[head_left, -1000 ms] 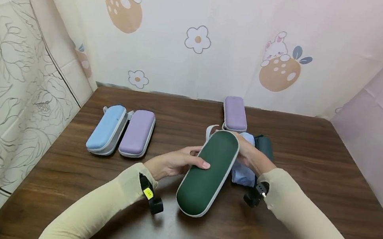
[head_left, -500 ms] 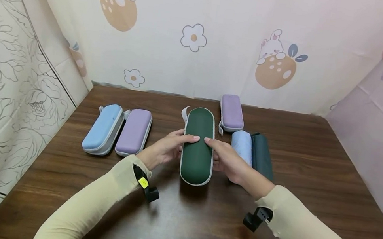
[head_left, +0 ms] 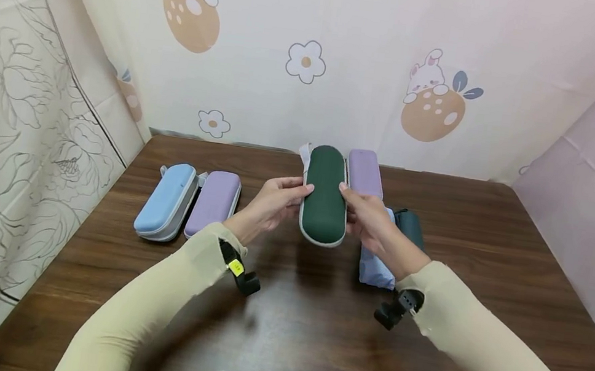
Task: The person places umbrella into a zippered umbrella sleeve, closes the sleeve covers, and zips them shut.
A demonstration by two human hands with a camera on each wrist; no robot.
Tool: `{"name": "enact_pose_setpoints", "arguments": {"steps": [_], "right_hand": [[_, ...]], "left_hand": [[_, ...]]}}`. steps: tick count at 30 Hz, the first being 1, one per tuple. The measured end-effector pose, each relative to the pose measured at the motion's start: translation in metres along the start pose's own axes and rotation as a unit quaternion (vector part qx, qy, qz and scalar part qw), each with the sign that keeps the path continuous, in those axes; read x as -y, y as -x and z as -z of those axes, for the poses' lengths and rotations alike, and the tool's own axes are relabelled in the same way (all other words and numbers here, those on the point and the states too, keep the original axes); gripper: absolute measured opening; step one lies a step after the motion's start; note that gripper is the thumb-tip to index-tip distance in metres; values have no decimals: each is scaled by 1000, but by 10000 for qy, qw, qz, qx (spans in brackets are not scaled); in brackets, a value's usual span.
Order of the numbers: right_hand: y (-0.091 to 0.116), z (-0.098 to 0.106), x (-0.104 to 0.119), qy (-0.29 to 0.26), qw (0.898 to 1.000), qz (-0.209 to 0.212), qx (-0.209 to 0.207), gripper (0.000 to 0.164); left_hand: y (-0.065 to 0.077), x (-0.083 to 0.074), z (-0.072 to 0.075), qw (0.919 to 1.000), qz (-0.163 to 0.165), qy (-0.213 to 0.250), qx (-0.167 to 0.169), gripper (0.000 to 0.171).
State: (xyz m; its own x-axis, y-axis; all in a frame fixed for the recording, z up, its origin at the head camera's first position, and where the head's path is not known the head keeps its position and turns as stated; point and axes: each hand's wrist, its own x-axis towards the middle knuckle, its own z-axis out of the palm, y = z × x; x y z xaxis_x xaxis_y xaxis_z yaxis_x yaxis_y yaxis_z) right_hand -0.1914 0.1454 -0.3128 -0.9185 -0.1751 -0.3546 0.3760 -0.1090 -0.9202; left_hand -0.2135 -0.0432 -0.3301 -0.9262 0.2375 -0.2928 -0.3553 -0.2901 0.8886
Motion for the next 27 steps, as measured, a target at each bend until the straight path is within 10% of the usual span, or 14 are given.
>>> {"name": "enact_pose_setpoints", "arguments": {"steps": [20, 27], "right_hand": [[-70, -12, 36, 268, 9880, 426, -1460, 52], [-93, -6, 22, 417, 9881, 750, -1274, 72]], "left_hand": [[-65, -17, -21, 9957, -645, 123, -651, 41], [-86, -7, -21, 9954, -568, -44, -764, 51]]}}
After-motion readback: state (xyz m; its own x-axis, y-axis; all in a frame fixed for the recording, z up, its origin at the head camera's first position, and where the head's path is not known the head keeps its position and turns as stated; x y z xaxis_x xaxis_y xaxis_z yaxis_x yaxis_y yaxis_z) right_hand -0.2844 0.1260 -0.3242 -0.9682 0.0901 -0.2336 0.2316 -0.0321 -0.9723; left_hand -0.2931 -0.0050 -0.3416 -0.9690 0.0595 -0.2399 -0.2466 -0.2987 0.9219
